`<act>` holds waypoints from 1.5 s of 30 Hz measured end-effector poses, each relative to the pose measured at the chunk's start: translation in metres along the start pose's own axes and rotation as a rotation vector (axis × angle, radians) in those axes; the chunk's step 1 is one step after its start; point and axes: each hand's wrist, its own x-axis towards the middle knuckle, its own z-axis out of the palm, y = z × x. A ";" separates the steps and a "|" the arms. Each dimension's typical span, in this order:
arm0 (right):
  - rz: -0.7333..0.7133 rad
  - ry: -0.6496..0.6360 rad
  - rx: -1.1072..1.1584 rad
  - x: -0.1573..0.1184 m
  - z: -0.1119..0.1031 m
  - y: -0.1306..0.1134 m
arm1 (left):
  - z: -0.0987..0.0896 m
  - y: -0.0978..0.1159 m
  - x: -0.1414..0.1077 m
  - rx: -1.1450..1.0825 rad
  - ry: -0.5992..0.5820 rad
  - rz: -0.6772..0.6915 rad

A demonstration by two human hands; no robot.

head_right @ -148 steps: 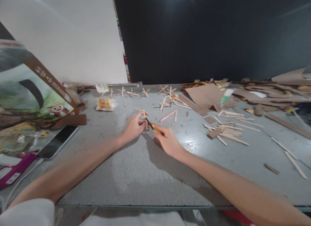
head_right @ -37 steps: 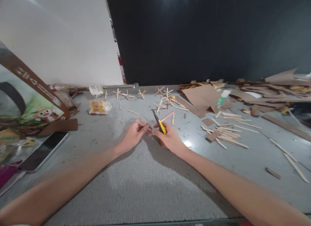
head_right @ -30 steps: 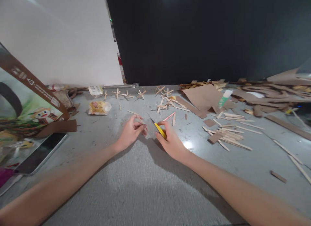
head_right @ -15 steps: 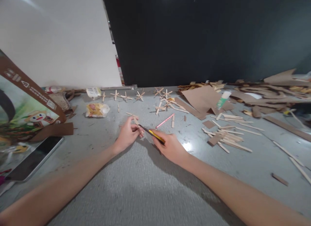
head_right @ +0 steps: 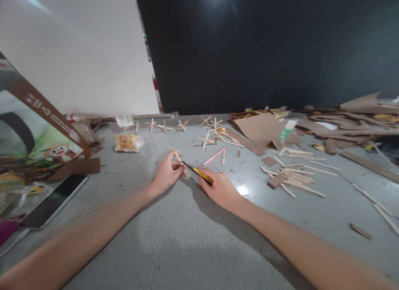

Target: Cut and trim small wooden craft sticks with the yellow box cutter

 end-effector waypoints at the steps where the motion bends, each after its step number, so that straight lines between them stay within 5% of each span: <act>1: -0.002 0.003 -0.004 0.000 0.000 0.001 | 0.000 0.000 0.000 0.000 0.000 0.000; 45: -0.011 0.016 -0.010 -0.002 0.000 0.004 | 0.002 0.005 -0.002 0.006 0.006 0.021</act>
